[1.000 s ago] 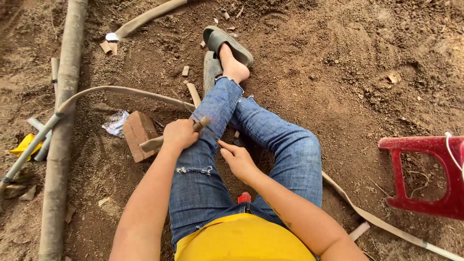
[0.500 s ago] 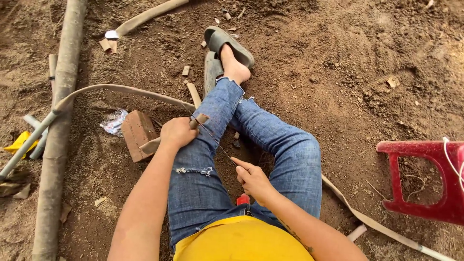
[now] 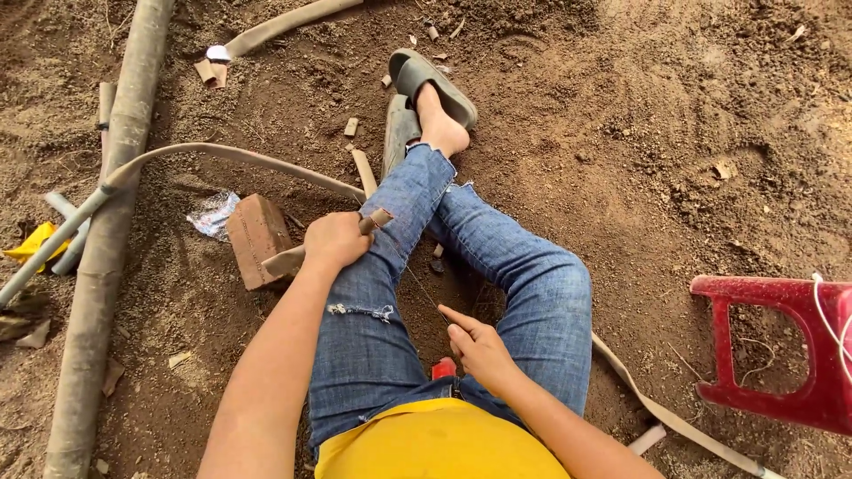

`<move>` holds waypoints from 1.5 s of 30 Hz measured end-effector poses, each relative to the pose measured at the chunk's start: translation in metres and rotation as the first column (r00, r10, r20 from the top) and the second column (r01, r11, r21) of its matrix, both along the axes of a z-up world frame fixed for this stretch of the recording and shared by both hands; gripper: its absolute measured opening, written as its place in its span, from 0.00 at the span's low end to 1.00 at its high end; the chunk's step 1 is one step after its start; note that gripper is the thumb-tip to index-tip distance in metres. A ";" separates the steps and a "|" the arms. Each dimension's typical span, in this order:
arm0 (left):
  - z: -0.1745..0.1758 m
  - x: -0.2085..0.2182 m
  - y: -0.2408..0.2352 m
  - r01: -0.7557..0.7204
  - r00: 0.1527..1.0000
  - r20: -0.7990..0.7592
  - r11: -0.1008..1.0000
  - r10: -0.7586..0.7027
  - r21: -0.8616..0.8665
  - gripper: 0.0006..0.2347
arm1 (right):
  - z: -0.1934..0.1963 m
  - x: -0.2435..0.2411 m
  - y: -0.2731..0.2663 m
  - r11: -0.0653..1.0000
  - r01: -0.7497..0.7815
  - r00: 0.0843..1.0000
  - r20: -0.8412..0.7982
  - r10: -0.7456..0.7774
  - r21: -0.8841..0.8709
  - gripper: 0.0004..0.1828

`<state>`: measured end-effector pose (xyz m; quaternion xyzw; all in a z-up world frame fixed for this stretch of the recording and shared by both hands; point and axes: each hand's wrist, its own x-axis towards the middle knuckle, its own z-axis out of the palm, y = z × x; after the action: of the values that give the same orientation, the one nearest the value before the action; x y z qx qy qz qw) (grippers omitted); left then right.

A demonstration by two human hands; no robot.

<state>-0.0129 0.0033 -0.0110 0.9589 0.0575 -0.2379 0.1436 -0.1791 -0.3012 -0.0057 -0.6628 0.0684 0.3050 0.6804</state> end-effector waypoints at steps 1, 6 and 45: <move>-0.003 0.000 0.000 0.014 1.000 0.014 1.000 -0.015 0.008 0.17 | 0.003 0.003 0.001 1.000 0.005 1.000 -0.022 -0.006 -0.016 0.26; -0.024 -0.002 -0.004 0.110 0.991 0.067 0.991 -0.115 0.073 0.15 | 0.004 0.035 0.025 0.997 -0.001 0.999 -0.044 -0.003 -0.072 0.25; -0.037 -0.004 0.006 0.114 0.981 0.111 0.932 -0.161 0.345 0.20 | 0.035 0.069 0.073 0.966 -0.078 0.996 0.022 0.086 -0.247 0.25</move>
<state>-0.0173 0.0096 -0.0481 0.9850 0.0199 -0.1676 -0.0361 -0.1103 -0.2285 0.0297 -0.7492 0.0670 0.3114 0.5807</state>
